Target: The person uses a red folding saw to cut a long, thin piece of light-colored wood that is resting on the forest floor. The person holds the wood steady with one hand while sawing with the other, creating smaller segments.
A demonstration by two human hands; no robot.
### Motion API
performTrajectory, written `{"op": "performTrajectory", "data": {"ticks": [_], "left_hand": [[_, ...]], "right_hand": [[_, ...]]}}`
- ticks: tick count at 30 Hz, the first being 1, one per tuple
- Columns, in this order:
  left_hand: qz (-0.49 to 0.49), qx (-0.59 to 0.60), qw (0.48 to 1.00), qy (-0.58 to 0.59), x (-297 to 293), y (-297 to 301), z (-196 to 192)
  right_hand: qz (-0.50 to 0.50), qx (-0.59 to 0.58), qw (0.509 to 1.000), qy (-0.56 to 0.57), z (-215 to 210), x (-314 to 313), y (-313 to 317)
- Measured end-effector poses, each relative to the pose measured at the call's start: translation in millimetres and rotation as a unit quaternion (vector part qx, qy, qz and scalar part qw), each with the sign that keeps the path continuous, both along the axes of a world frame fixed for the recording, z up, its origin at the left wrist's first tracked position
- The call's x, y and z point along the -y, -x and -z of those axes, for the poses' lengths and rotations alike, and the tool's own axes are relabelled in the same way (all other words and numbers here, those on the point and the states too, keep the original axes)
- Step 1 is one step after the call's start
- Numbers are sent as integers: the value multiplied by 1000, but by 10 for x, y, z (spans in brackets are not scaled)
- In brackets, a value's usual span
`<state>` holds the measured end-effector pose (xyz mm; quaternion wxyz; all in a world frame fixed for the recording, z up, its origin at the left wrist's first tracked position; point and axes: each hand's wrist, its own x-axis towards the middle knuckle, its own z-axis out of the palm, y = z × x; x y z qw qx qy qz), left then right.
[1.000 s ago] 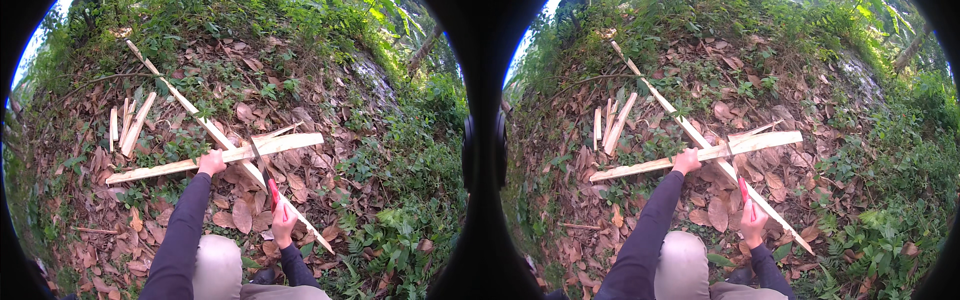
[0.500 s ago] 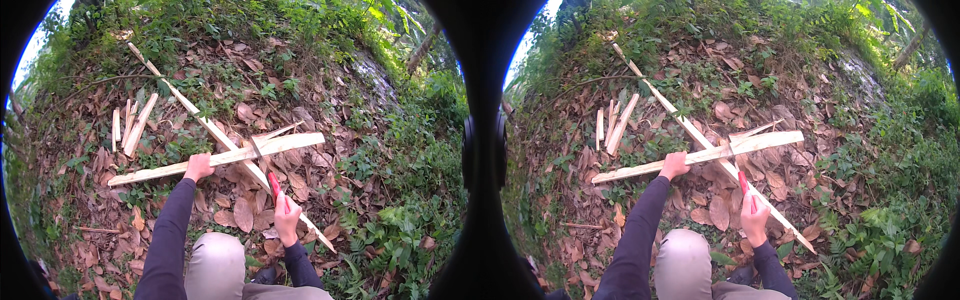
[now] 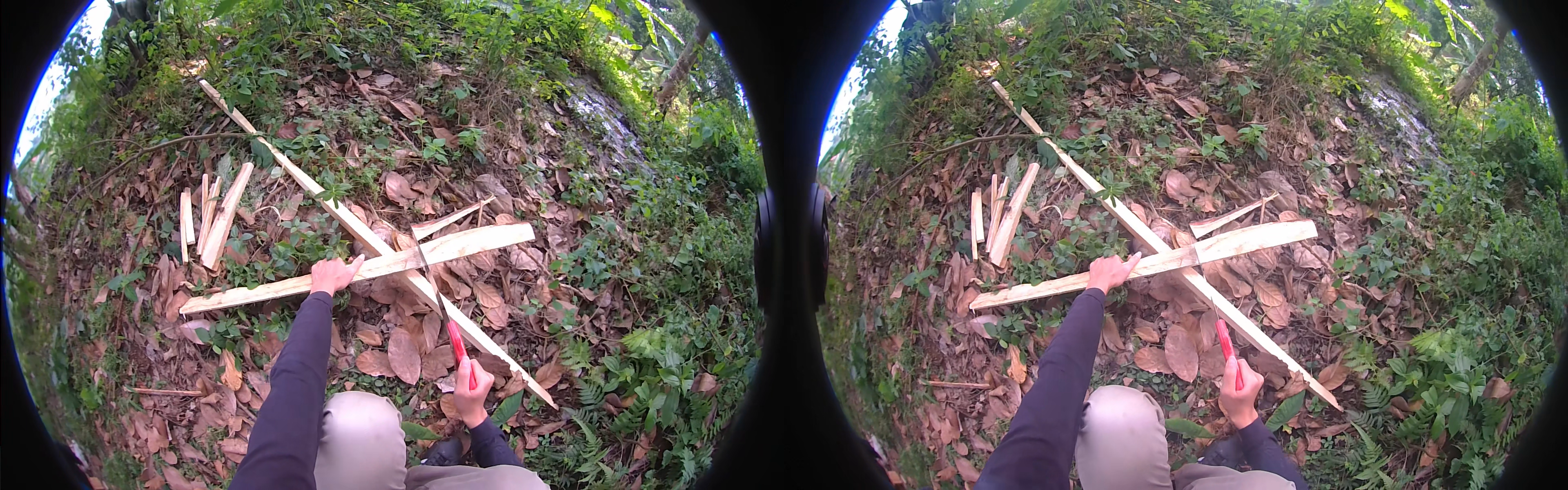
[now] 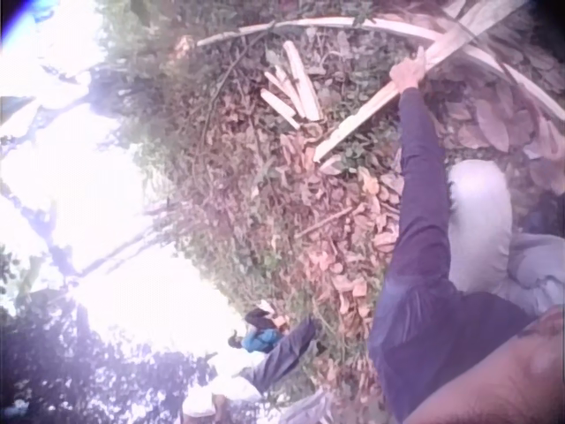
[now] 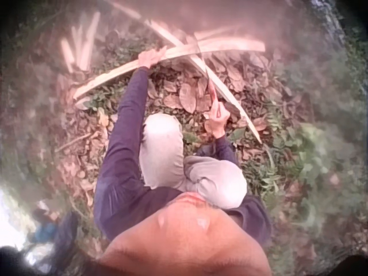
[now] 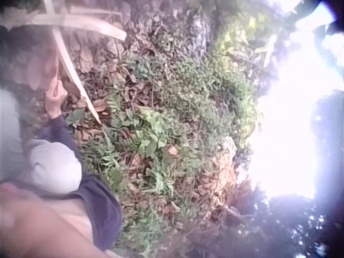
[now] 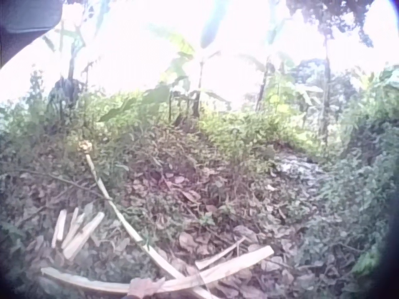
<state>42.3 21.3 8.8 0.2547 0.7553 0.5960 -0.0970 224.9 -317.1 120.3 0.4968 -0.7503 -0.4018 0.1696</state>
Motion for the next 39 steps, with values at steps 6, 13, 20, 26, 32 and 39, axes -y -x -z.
{"op": "performTrajectory", "data": {"ticks": [6, 13, 20, 26, 32, 39], "left_hand": [[-2, -6, 1000, -2, 27, -39, -25], [8, -11, 1000, 22, -40, -62, -28], [-1, -8, 998, 54, -74, 10, -15], [12, -28, 993, 117, -189, -21, -52], [22, -23, 996, 89, -164, -60, -28], [-2, -12, 996, 90, -178, 86, 29]], "right_hand": [[18, -34, 998, 52, -350, -332, 67], [26, -25, 998, 54, -377, -59, 36], [23, -31, 995, 89, -683, -151, 143], [14, -27, 996, 84, -606, -689, -4], [58, -14, 997, 57, -994, -84, 302], [13, 7, 999, 50, -662, -836, 108]]}}
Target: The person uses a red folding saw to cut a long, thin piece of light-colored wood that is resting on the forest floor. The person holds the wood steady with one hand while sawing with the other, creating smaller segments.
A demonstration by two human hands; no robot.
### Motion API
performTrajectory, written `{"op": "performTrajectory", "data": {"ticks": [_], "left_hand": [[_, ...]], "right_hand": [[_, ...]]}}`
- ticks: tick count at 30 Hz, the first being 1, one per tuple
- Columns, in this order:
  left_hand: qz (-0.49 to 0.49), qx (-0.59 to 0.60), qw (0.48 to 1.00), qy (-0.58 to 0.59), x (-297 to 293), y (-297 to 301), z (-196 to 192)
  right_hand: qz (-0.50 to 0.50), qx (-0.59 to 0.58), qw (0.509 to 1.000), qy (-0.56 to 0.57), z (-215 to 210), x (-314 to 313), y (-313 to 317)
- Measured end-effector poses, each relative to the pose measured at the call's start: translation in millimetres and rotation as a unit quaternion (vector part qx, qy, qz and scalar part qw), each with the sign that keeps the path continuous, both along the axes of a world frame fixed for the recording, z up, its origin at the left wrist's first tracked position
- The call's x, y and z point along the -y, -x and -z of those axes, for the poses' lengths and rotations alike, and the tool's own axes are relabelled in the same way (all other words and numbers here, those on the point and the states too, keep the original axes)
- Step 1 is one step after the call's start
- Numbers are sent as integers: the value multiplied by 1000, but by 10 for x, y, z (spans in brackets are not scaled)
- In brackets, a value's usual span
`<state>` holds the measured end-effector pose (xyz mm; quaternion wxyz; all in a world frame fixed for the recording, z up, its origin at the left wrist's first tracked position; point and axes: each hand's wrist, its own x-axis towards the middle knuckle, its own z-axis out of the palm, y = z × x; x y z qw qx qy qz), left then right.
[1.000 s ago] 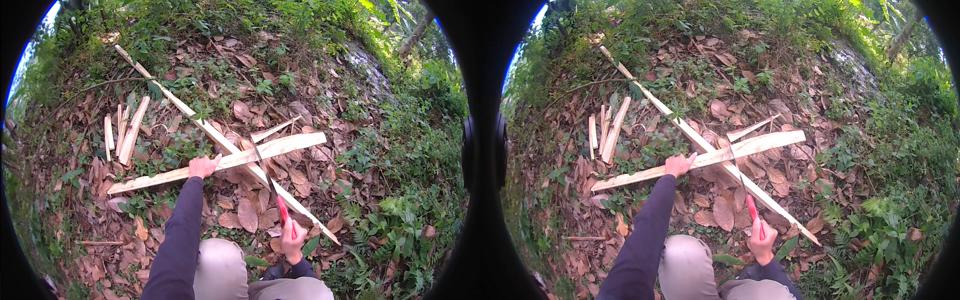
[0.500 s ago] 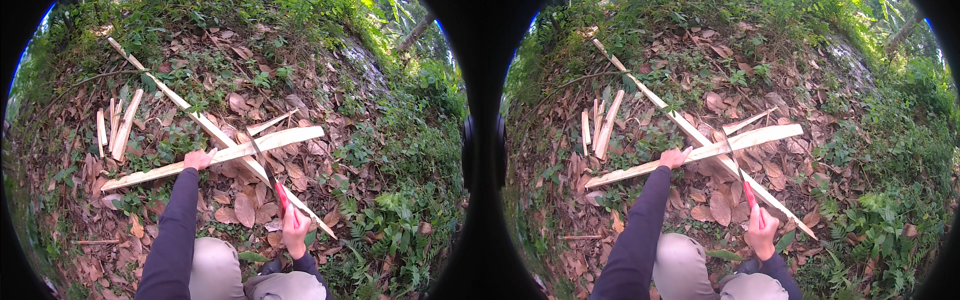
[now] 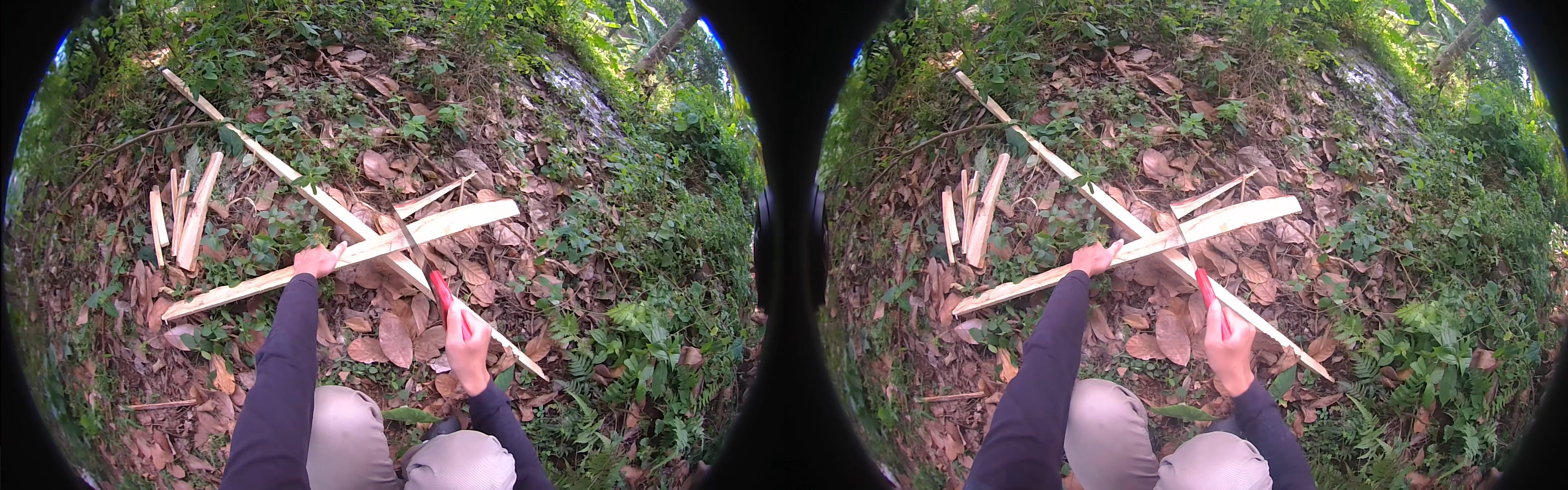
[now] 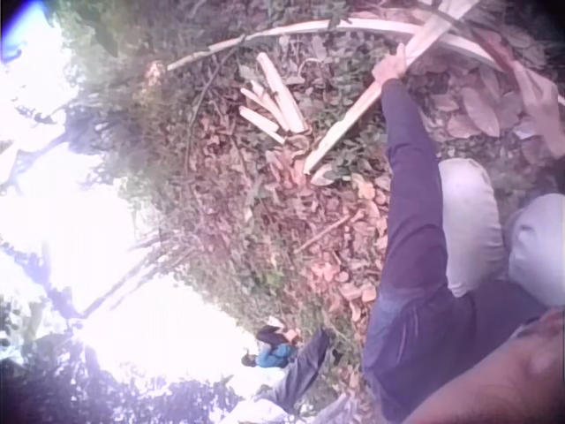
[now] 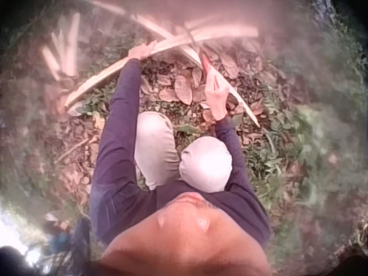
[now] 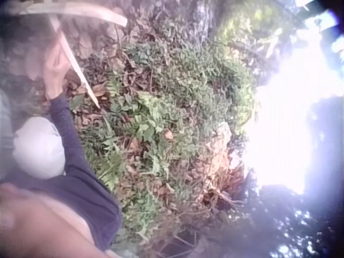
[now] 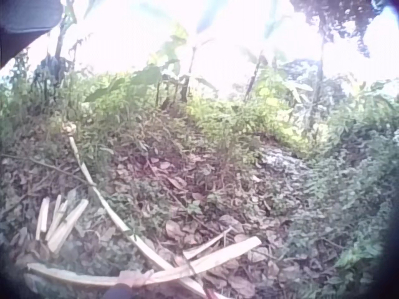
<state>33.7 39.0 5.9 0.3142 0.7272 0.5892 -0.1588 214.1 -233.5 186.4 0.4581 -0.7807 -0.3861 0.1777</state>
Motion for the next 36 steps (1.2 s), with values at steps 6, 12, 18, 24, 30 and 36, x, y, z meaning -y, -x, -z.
{"op": "performTrajectory", "data": {"ticks": [6, 12, 18, 24, 30, 36], "left_hand": [[20, 10, 1000, 8, 85, -182, -68], [8, -3, 1000, 11, -49, 10, -45], [21, 19, 999, -22, 58, -149, -60], [-20, 40, 984, -172, 88, 73, 248], [26, 5, 1000, -1, -14, -111, -44], [18, 12, 999, -33, 50, -59, -77]], "right_hand": [[28, -6, 999, 17, -141, 304, -2], [-19, 18, 999, 34, -115, 273, 75], [35, 6, 999, -18, 397, 26, -172], [25, -109, 994, 11, -184, 591, 114], [29, -28, 999, 10, 262, -90, -288], [14, -16, 1000, 7, -223, 645, 191]]}}
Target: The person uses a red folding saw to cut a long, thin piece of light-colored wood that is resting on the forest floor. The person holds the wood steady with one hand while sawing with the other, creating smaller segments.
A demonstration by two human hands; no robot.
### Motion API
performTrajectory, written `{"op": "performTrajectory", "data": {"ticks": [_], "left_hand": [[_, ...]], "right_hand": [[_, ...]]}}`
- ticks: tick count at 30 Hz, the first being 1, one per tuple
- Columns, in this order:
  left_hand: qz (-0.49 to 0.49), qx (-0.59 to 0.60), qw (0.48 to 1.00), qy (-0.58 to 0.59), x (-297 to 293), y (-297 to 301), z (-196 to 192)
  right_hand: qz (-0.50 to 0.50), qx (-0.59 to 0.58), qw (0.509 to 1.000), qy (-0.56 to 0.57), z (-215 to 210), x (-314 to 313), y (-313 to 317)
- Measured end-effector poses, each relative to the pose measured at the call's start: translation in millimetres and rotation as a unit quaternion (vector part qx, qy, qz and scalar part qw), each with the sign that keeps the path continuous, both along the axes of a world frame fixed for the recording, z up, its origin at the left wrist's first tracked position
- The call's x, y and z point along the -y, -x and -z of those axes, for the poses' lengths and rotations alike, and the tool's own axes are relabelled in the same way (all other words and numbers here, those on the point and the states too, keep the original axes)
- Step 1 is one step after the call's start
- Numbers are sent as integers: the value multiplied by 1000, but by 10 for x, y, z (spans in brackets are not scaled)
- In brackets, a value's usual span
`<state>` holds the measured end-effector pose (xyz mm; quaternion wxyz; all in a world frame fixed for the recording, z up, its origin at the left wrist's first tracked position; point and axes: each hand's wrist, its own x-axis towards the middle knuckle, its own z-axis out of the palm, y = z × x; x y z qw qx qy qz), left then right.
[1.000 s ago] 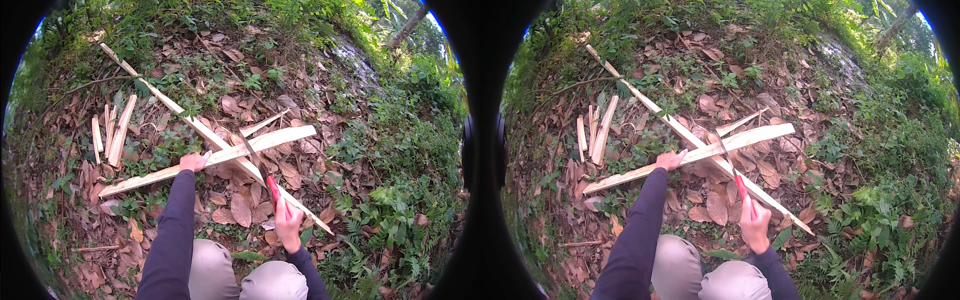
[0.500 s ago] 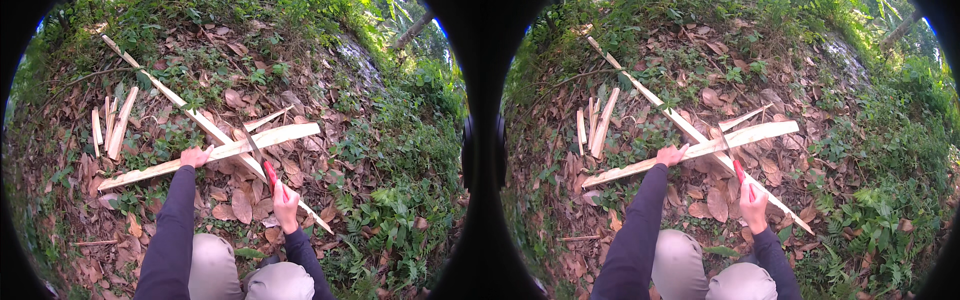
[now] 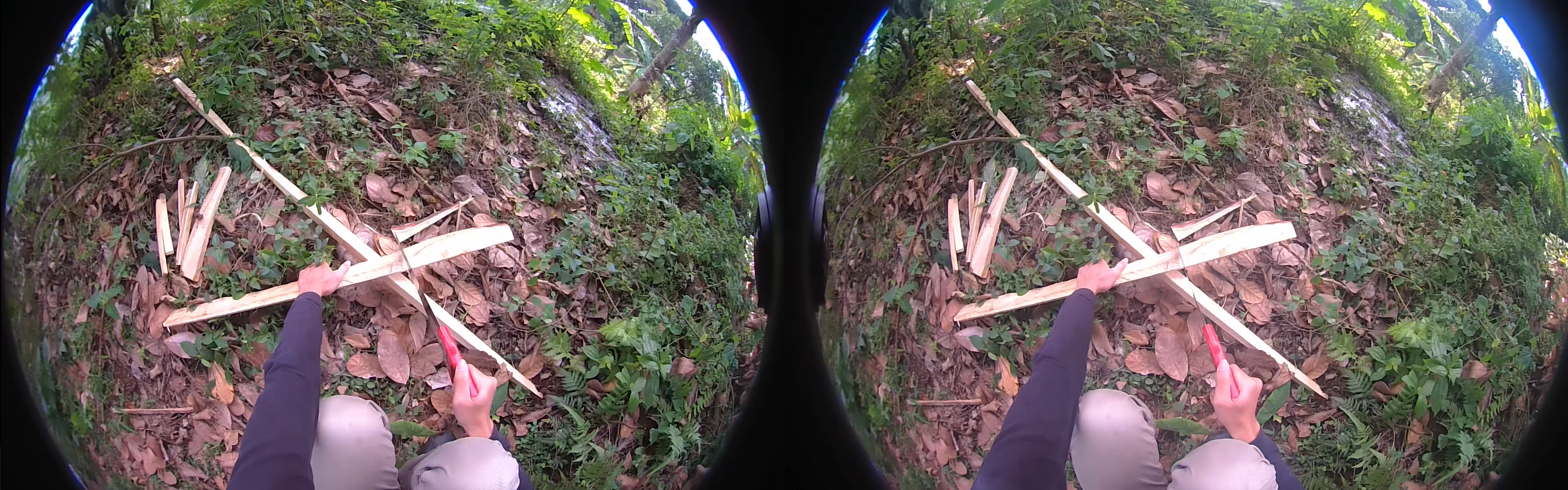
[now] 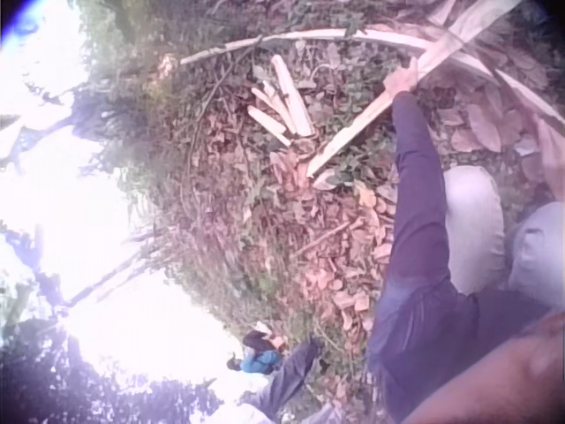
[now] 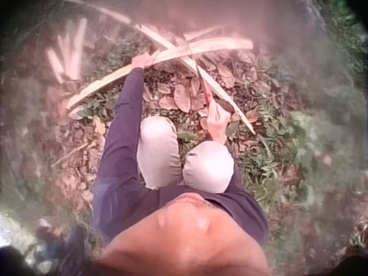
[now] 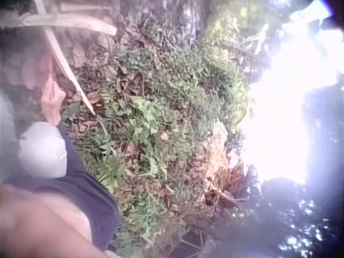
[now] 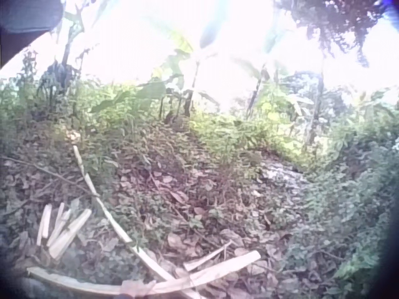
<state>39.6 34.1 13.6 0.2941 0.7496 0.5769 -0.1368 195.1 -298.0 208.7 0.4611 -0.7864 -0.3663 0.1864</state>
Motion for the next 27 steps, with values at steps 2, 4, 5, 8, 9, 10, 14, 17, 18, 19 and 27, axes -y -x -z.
{"op": "performTrajectory", "data": {"ticks": [2, 4, 5, 8, 9, 10, 14, 17, 18, 19, 27], "left_hand": [[10, 8, 999, 29, 35, -64, -48], [2, 21, 1000, -14, -22, 21, 103], [4, 22, 1000, -8, -3, -34, 52], [11, 8, 1000, 10, 15, 49, 26], [2, 9, 999, -46, 41, 126, 142], [-5, 19, 995, -101, 50, 71, 279], [16, 12, 1000, 18, 63, -46, 98], [16, 13, 1000, 13, 98, -39, 125], [15, 9, 1000, 9, 81, -20, 111], [11, 12, 1000, -8, 75, 13, 141], [162, 108, 973, -125, 205, 82, -35]], "right_hand": [[4, 20, 1000, 20, 217, -132, -171], [-10, 34, 999, -5, 532, -439, -378], [0, 27, 999, -17, 508, -519, -415], [-46, 49, 998, -5, 496, -344, -329], [-40, 25, 999, 2, 282, -188, -215], [-32, 9, 999, 10, 56, -19, -194], [-45, -104, 991, 71, -104, 378, -623], [-97, -130, 978, 133, -348, 236, -710], [-118, -105, 978, 134, -419, 142, -638], [-124, -83, 982, 118, -496, 28, -519], [24, -29, 998, 43, -251, 98, 134]]}}
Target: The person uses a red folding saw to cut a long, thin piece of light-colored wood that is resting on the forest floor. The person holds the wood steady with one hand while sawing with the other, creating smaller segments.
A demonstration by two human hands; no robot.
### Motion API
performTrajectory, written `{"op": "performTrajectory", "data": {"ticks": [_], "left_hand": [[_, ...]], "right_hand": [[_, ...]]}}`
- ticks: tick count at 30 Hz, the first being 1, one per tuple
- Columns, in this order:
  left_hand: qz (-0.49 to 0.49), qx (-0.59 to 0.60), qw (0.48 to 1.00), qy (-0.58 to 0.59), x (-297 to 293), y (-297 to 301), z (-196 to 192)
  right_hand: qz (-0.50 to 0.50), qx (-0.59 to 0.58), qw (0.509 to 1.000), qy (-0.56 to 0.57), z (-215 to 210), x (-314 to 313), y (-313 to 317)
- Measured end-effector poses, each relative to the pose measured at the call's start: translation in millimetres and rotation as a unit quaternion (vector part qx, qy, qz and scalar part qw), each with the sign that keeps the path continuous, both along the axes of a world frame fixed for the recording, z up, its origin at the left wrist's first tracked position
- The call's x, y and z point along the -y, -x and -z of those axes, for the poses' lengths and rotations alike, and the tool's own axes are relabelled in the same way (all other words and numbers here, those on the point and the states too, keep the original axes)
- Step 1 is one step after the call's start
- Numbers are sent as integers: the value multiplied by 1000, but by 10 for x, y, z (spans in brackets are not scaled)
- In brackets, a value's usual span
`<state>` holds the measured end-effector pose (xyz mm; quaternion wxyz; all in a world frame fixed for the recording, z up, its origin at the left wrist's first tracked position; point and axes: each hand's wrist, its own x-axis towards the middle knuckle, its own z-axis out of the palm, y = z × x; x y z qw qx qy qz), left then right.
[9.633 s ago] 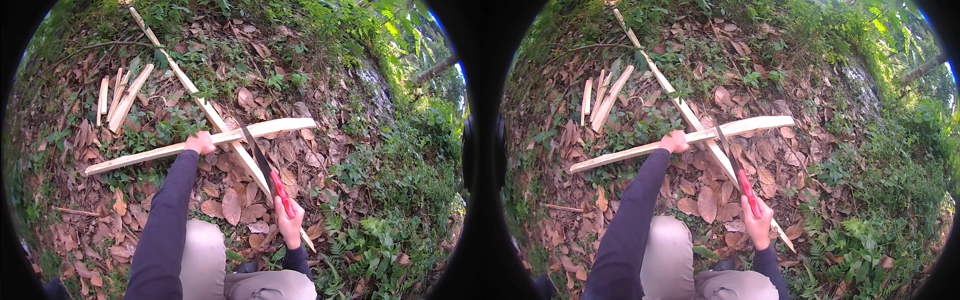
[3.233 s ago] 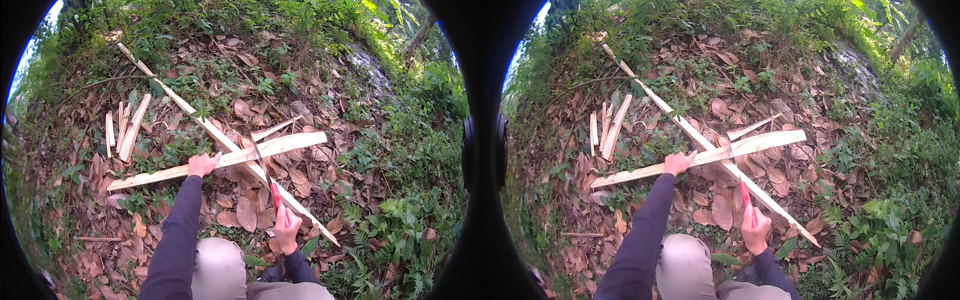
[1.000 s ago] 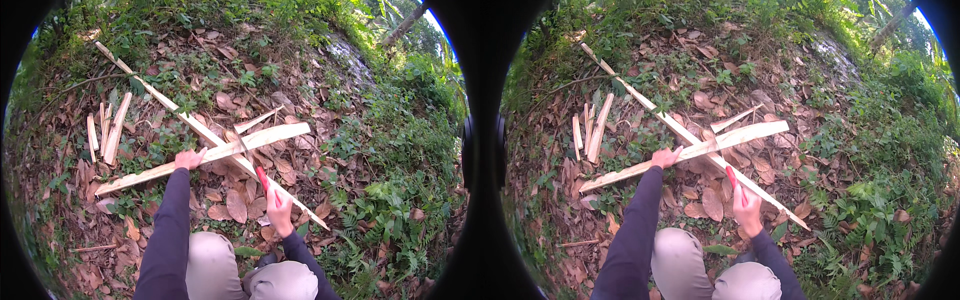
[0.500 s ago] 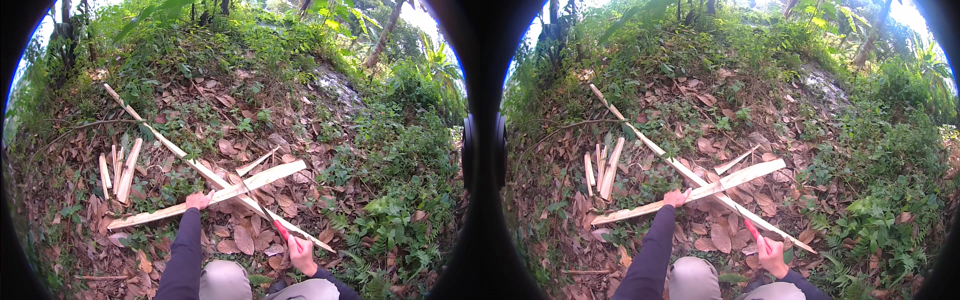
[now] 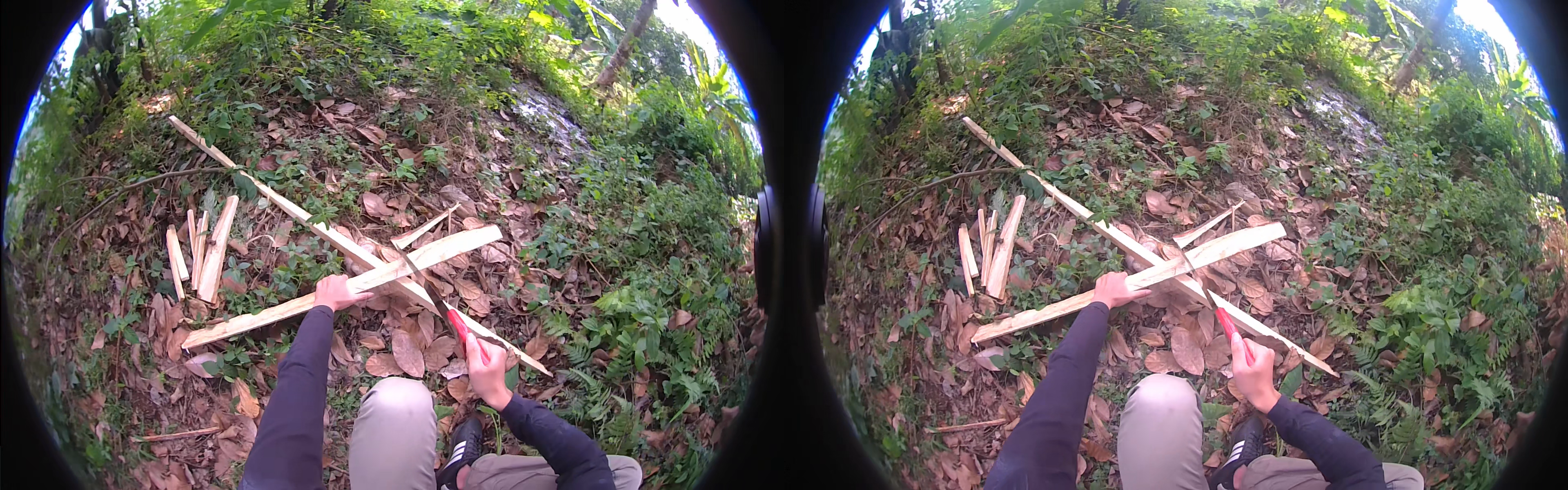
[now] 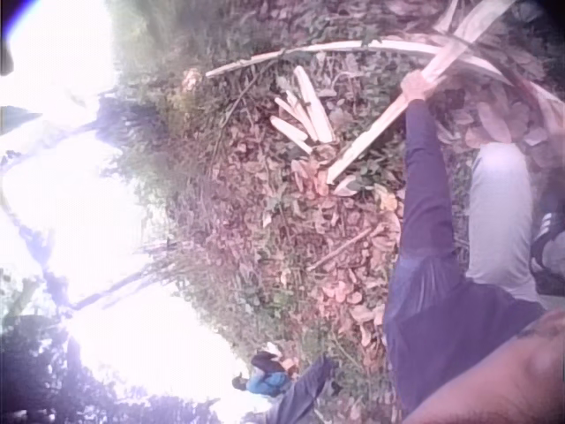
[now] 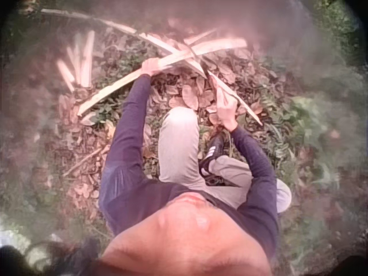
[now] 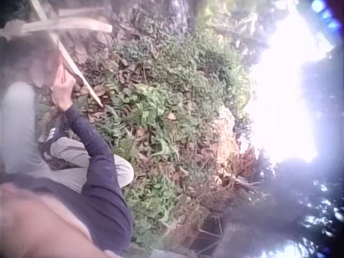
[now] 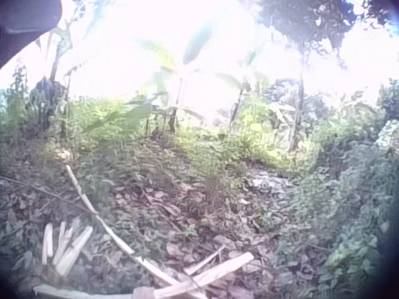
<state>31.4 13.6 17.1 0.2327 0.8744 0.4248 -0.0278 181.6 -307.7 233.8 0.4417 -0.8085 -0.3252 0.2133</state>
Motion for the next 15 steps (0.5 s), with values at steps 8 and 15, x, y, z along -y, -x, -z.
{"op": "performTrajectory", "data": {"ticks": [8, 15], "left_hand": [[28, 69, 996, -58, -123, 213, 212], [42, 144, 982, -114, 112, 170, 240]], "right_hand": [[138, -13, 989, -45, 157, -187, 486], [174, -29, 981, -79, 490, 107, 763]]}}
